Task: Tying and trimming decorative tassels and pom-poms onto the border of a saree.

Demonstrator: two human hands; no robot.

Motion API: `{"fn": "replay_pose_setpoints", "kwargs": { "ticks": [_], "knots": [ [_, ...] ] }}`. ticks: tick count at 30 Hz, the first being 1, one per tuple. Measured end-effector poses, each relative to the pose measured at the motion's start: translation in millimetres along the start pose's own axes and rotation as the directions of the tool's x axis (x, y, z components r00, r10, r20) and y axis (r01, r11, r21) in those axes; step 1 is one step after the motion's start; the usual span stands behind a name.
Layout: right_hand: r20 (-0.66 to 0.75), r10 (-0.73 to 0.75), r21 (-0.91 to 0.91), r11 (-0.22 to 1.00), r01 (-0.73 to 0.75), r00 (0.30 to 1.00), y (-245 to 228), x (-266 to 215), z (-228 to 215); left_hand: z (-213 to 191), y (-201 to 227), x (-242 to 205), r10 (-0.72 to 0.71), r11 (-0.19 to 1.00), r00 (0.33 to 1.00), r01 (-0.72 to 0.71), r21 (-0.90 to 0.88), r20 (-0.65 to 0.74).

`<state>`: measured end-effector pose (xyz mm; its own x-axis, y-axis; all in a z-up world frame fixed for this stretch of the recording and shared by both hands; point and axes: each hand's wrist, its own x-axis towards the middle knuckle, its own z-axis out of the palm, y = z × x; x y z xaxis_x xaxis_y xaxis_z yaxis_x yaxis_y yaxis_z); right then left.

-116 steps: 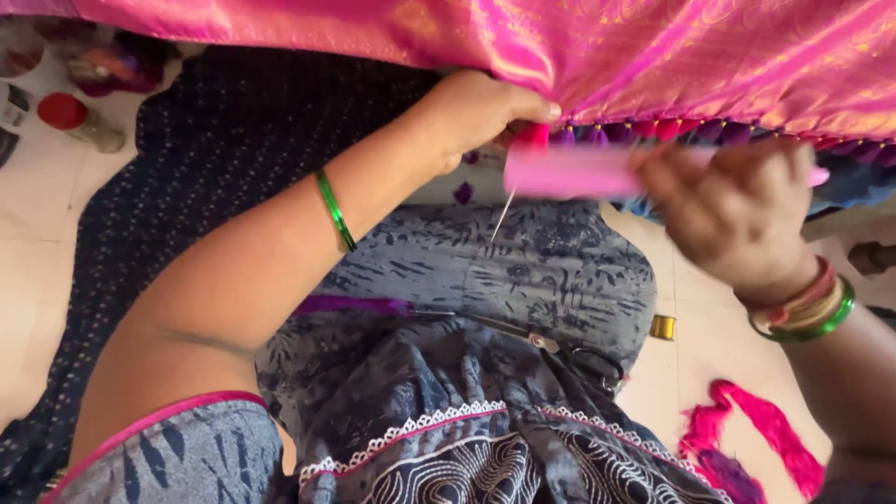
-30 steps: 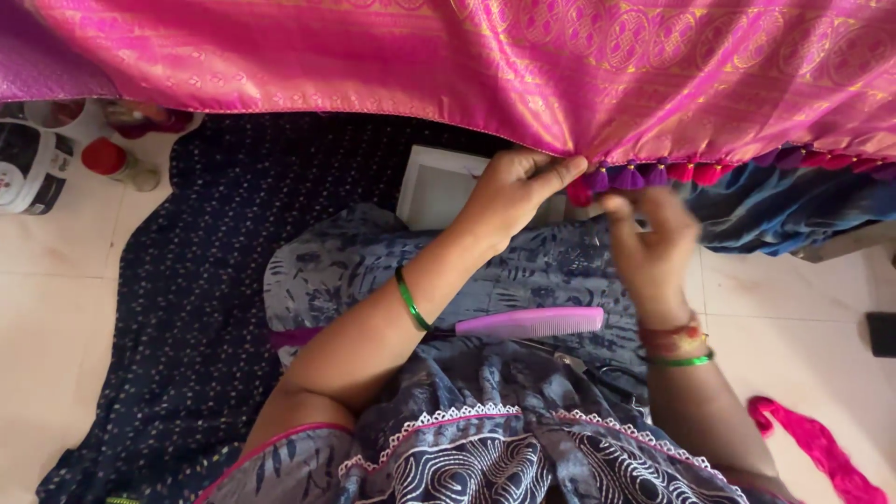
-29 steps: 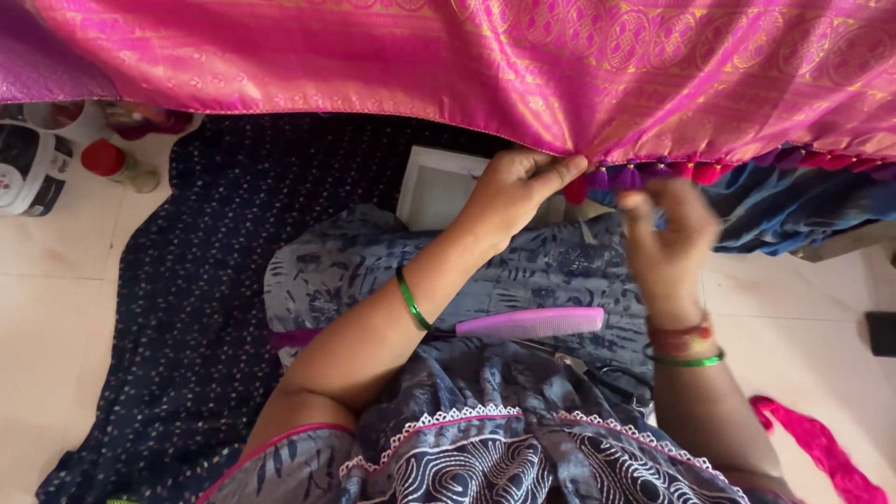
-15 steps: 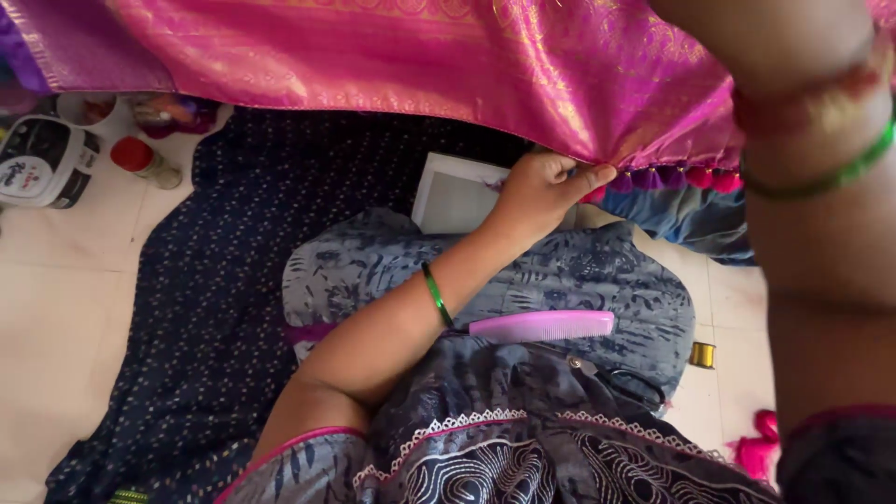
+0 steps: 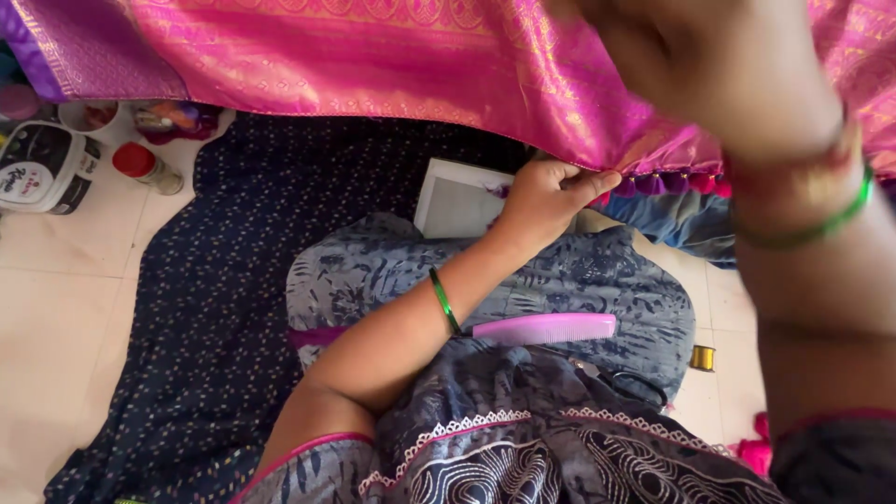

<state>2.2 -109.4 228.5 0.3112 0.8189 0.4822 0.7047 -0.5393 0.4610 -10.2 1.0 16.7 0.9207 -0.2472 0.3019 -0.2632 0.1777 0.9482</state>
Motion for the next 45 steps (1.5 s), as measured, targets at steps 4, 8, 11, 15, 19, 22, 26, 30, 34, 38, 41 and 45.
{"fn": "replay_pose_setpoints", "kwargs": {
  "ticks": [4,8,11,15,19,22,26,30,34,38,41,45],
  "knots": [
    [-0.117,0.216,0.438,0.887,-0.144,0.969,-54.6,-23.3,-25.9,1.0,4.5,-4.8,0.131,0.989,0.991,-0.127,0.081,-0.037],
    [0.002,0.534,0.548,0.706,-0.447,0.845,-101.4,-99.0,3.1,6.2,-1.0,-7.9,-0.220,0.897,0.971,0.237,-0.373,0.088],
    [0.272,0.805,0.645,0.255,-0.721,0.527,-125.2,-125.6,10.9,3.9,19.3,-9.4,-0.297,0.891,0.951,0.310,-0.332,0.089],
    [0.365,0.773,0.758,0.077,-0.648,0.519,-129.5,-161.3,8.4,7.3,3.6,-9.6,-0.406,0.704,0.901,0.414,-0.576,0.152],
    [0.238,0.911,0.951,-0.148,-0.270,0.337,-95.4,-225.3,9.6,-2.6,1.9,-8.9,-0.368,0.700,0.926,0.335,-0.630,0.084],
    [0.193,0.962,0.980,-0.198,0.006,0.194,-64.0,-290.0,25.0,-6.4,4.4,-9.9,-0.349,0.702,0.935,0.307,-0.643,0.065],
    [0.258,0.963,0.942,-0.268,0.202,0.073,-57.6,-291.5,25.3,-0.6,15.7,-10.3,-0.378,0.696,0.923,0.332,-0.637,0.069],
    [0.225,0.936,0.968,-0.183,-0.171,0.270,-103.3,-162.4,2.3,6.8,24.3,-13.7,-0.385,0.719,0.919,0.357,-0.596,0.087],
    [0.386,0.815,0.867,-0.160,-0.472,0.433,-125.8,-142.3,27.0,7.6,22.7,-15.1,-0.387,0.763,0.920,0.355,-0.540,0.058],
    [0.433,0.791,0.899,-0.341,-0.276,0.432,-133.4,-133.4,38.3,3.2,23.2,-17.6,-0.357,0.774,0.932,0.332,-0.540,0.062],
    [0.459,0.766,0.888,-0.399,-0.226,0.451,-133.3,-143.9,44.2,3.6,26.5,-17.0,-0.341,0.794,0.938,0.325,-0.514,0.065],
    [0.539,0.728,0.842,-0.464,-0.275,0.424,-133.2,-162.6,43.8,0.5,22.5,-16.1,-0.335,0.795,0.941,0.313,-0.520,0.054]
  ]
}}
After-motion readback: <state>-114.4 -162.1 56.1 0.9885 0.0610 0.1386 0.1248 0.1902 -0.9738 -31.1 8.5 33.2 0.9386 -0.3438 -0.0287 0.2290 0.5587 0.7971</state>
